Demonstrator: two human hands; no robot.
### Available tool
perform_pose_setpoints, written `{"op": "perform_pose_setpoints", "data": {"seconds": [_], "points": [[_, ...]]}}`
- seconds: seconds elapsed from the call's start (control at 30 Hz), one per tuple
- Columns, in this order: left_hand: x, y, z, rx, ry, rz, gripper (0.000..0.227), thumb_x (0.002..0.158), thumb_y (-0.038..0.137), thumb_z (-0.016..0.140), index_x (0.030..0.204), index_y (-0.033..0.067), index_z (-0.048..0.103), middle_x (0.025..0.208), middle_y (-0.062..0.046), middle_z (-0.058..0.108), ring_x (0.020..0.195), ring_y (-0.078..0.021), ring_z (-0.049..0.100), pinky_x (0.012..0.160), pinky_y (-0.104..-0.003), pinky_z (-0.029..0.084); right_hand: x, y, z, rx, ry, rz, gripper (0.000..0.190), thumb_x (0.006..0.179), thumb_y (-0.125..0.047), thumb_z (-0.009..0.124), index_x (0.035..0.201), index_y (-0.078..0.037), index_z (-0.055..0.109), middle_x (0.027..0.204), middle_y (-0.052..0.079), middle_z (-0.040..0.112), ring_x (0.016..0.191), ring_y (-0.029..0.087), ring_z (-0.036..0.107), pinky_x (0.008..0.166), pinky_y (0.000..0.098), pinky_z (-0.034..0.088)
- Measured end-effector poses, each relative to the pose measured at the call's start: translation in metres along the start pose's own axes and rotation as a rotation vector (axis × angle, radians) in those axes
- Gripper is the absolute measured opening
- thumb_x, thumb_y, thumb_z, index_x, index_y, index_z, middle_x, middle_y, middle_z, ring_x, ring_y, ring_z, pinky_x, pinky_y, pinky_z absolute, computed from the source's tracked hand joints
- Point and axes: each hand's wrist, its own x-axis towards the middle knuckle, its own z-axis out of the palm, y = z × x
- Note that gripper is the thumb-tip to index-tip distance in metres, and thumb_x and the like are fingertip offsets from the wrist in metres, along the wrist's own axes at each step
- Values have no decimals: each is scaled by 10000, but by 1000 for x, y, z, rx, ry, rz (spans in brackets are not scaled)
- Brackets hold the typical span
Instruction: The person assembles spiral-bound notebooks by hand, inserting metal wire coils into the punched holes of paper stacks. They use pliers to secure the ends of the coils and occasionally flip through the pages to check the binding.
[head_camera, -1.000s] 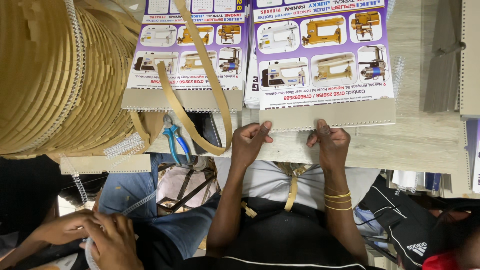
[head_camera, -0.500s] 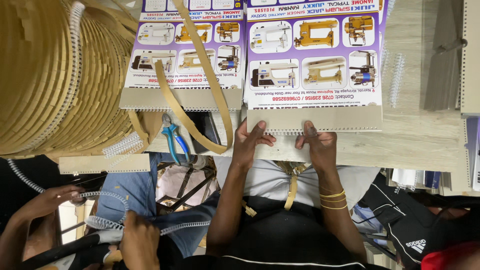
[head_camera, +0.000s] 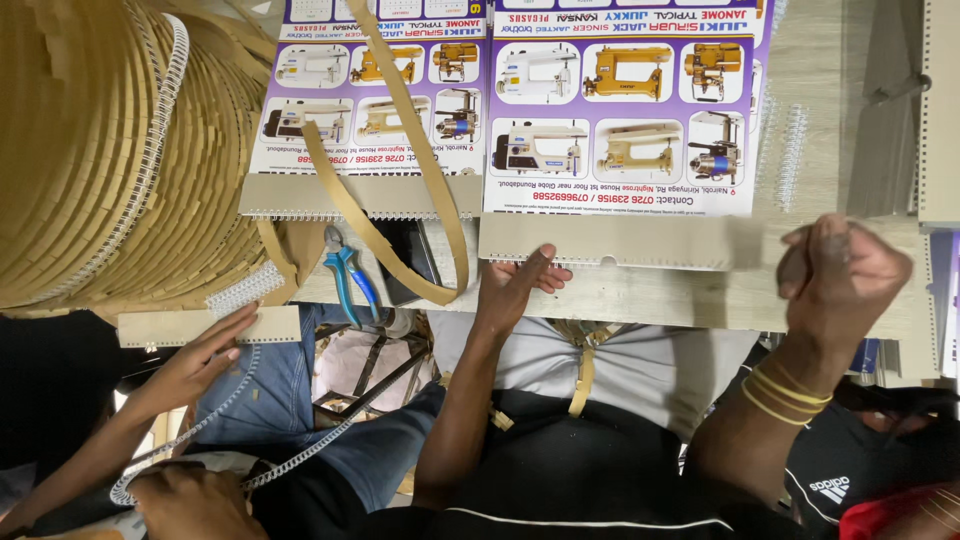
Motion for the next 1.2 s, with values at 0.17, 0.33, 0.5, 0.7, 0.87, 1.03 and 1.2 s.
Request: {"op": "perform_pose_setpoints", "data": {"seconds": [0.17, 0.33, 0.5, 0.7, 0.87, 1.03, 1.2], "points": [[6, -6, -1, -33, 45, 54, 459, 838, 368, 766, 775, -87, 775, 783, -239, 780, 701, -250, 768, 646, -305, 602, 44, 22, -20, -833, 147, 250, 242, 1199, 128, 672, 1030, -15, 770, 828, 68, 722, 579, 106, 616, 454, 144, 448], [-3, 2, 1, -3, 53, -15, 466, 828, 391, 757, 793, -74, 782, 806, -228, 789, 729, -235, 765, 679, -298, 594, 68, 106, -40, -1317, -59, 265, 78, 1034, -241, 808, 1045, -190, 866, 723, 78, 728, 619, 244, 625, 524, 378, 453], [0, 5, -5, 45, 53, -40, 478, 825, 431, 747, 794, -43, 797, 829, -202, 802, 752, -206, 767, 703, -283, 597, 84, 146, -42, -1447, -113, 540, 316, 957, -212, 703, 644, -209, 663, 592, 88, 598, 612, 312, 544, 594, 431, 404], [1, 2, -6, 39, 40, -30, 495, 822, 435, 748, 758, -55, 780, 830, -230, 798, 810, -243, 789, 700, -276, 581, 74, 118, -52, -1260, 50, 456, 124, 1012, -275, 861, 969, -195, 777, 801, -29, 731, 717, 152, 657, 619, 344, 547], [-7, 23, 9, 189, 81, -130, 492, 741, 542, 733, 719, 52, 777, 765, -97, 795, 678, -120, 686, 864, -323, 554, 38, 30, -27, -370, 70, 295, 271, 1306, 43, 633, 1058, -60, 598, 832, 8, 577, 668, 84, 533, 642, 164, 504], [-1, 8, 25, 201, 22, -208, 471, 734, 551, 748, 727, 81, 784, 826, -77, 813, 746, -101, 690, 952, -333, 520, 2, 6, 6, -211, -30, 236, 241, 1193, -64, 620, 958, -73, 568, 780, 36, 624, 652, 108, 634, 564, 186, 522], [13, -25, 38, 135, -148, -148, 535, 779, 527, 724, 933, 23, 814, 996, -153, 812, 777, -188, 719, 799, -303, 566, -30, 4, 45, -200, -100, 280, 154, 1101, -101, 633, 953, -68, 605, 827, 66, 718, 561, 71, 606, 487, 185, 507]]}}
